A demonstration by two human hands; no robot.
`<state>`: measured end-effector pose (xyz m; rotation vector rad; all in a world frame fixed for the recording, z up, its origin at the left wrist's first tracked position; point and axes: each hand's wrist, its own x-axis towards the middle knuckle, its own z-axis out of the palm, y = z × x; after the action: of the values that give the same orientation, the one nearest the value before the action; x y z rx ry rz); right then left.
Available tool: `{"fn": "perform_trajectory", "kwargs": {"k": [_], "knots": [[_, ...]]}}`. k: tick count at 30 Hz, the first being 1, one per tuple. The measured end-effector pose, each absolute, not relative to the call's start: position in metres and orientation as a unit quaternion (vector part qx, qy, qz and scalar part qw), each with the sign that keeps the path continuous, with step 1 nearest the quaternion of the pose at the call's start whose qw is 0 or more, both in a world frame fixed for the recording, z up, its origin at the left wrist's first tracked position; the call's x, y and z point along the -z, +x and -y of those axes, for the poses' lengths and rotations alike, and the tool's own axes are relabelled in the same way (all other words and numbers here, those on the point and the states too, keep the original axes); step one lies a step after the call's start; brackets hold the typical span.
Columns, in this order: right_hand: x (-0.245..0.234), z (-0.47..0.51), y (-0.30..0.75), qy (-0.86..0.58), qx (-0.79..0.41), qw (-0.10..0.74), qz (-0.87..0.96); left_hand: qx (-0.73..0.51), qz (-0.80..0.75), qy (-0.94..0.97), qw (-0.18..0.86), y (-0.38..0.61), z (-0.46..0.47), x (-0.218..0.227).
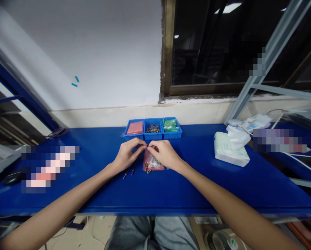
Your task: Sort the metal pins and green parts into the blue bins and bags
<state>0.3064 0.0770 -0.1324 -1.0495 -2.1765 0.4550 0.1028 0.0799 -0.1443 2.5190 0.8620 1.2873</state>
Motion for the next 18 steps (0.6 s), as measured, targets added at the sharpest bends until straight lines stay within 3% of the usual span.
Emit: {"fn": "perform_trajectory", "kwargs": {"k": [8, 18], "knots": [[0.1316, -0.0708, 0.3021, -0.408, -0.202, 0.368, 0.811, -0.410, -0.318, 0.853, -0.055, 0.0936, -0.0865, 0.1535], [0.1390, -0.0766, 0.3040, -0.404, -0.149, 0.397, 0.810, -0.424, -0.314, 0.848, 0.049, 0.0973, -0.0821, 0.1475]]}}
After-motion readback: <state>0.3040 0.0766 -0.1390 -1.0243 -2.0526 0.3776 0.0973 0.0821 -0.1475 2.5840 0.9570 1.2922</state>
